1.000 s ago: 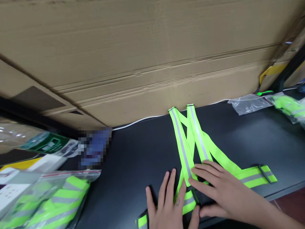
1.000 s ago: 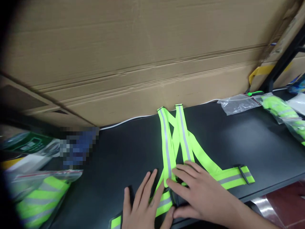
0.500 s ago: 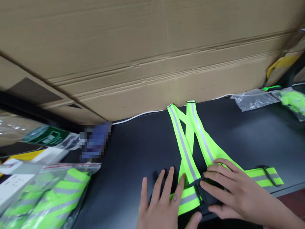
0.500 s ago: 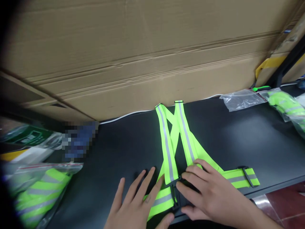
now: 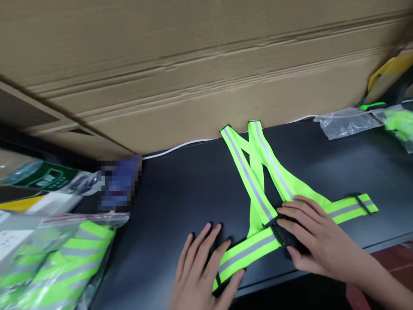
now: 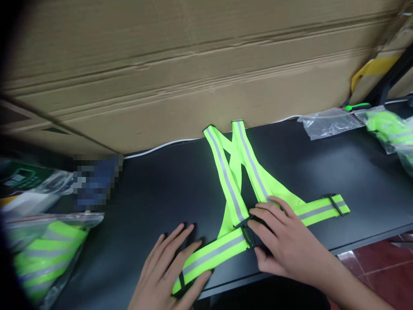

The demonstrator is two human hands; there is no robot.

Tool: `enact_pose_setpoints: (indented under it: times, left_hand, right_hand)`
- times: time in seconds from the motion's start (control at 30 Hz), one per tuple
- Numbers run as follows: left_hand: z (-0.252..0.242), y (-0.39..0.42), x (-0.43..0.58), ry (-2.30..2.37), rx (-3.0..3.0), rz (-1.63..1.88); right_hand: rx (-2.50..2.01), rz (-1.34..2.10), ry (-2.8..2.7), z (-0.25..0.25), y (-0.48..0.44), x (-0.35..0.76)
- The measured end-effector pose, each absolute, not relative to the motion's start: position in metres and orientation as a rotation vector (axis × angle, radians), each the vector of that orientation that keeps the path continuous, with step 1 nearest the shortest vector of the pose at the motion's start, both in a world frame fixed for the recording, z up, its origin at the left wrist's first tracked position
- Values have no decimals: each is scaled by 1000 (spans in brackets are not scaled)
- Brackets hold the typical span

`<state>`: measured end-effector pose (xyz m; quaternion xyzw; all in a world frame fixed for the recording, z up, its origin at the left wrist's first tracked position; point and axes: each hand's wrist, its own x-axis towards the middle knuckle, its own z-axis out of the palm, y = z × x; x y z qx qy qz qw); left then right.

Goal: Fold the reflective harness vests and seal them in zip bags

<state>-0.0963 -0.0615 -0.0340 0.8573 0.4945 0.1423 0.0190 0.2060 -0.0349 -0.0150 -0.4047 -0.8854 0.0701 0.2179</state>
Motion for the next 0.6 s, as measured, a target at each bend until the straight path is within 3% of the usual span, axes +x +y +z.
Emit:
enact_pose_setpoints:
  times: [0.2, 0.43, 0.6]
  left_hand:
    - [-33, -63, -97, 1368, 2499, 724]
    - [-23, -62, -77, 1083, 1862, 1134]
    - [-29, -62, -85, 1175, 2060, 913]
  right_hand:
    - [-1074, 176, -2435, -18, -34, 222]
    - [-1112, 294, -2360, -25, -33, 227]
    - [-1111, 335, -2375, -27, -31, 224]
